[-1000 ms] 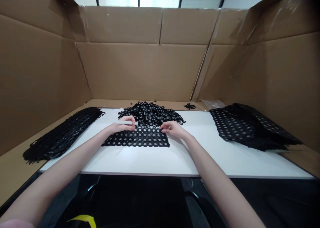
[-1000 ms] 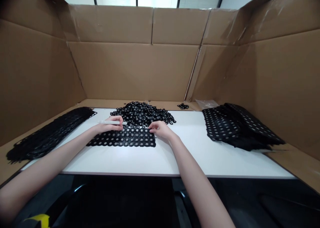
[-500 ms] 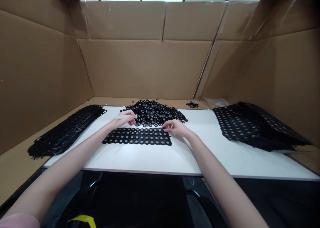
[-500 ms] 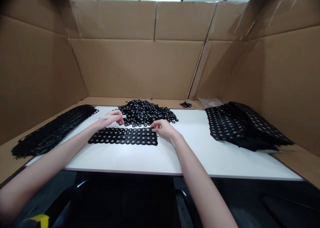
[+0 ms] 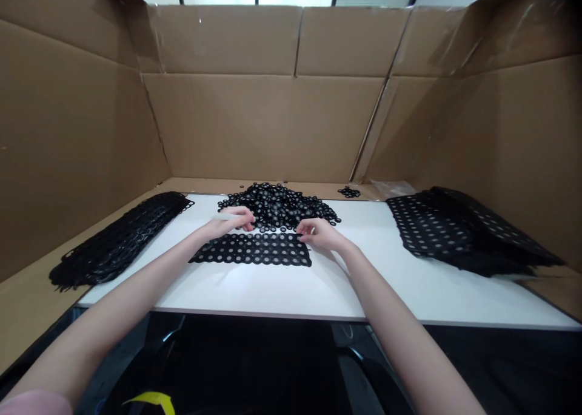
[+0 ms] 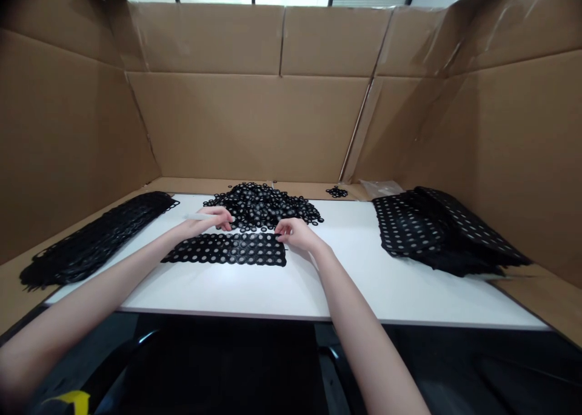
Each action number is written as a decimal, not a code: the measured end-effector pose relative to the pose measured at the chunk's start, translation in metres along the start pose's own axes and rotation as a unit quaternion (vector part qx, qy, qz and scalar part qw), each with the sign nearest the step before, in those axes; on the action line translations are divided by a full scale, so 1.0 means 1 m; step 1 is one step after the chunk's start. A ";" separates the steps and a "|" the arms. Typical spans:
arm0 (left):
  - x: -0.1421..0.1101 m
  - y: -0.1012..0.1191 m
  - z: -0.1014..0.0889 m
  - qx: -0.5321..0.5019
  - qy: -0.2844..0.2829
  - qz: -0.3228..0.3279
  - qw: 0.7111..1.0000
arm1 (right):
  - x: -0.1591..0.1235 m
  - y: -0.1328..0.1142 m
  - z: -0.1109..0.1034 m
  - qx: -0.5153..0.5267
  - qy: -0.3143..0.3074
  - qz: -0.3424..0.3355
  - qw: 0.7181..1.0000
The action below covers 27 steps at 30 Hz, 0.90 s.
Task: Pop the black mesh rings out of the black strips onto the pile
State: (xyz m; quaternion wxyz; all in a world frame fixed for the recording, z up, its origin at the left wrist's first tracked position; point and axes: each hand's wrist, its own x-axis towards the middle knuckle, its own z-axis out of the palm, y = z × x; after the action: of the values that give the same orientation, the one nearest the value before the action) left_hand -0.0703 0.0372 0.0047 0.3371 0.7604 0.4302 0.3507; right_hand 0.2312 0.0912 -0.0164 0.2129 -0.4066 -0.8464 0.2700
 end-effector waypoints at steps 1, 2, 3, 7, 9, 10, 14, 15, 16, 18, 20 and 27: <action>-0.002 0.000 0.000 0.033 -0.009 0.004 0.999 | 0.000 0.000 0.000 0.003 -0.002 -0.001 1.000; -0.003 -0.001 -0.001 0.065 -0.020 0.012 0.998 | 0.000 0.000 0.000 0.005 -0.005 -0.003 1.000; -0.004 -0.001 -0.003 0.088 -0.034 0.020 0.995 | 0.000 0.001 0.000 0.007 -0.006 -0.004 1.000; -0.005 -0.004 -0.008 0.058 -0.085 0.035 0.994 | 0.000 0.002 -0.001 0.013 -0.009 -0.007 1.000; -0.005 -0.003 -0.009 0.028 -0.087 0.044 0.995 | 0.001 0.003 -0.001 0.014 -0.009 -0.007 1.000; -0.004 -0.003 -0.010 0.015 -0.086 0.048 0.995 | 0.000 0.003 -0.001 0.015 -0.009 -0.007 1.000; -0.004 -0.003 -0.006 -0.008 -0.081 0.044 0.996 | 0.000 0.002 -0.002 0.014 -0.012 -0.005 1.000; -0.003 -0.003 -0.005 -0.002 -0.079 0.045 0.996 | 0.000 0.002 -0.002 0.013 -0.012 -0.005 1.000; -0.003 -0.004 -0.003 0.009 -0.075 0.048 0.996 | 0.000 0.002 -0.002 0.013 -0.012 -0.004 1.000; -0.003 -0.004 0.000 0.040 -0.066 0.057 0.995 | -0.001 0.002 -0.002 0.011 -0.013 -0.003 1.000; -0.004 -0.003 0.004 0.066 -0.058 0.064 0.994 | -0.001 0.003 -0.001 0.010 -0.013 -0.003 1.000; -0.005 -0.001 0.004 0.090 -0.065 0.071 0.991 | -0.001 0.002 -0.002 0.006 -0.016 -0.002 1.000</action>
State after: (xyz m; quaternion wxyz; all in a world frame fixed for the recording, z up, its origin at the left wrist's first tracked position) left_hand -0.0696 0.0326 0.0005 0.2689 0.8375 0.3819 0.2837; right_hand 0.2342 0.0925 -0.0164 0.2026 -0.3989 -0.8489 0.2814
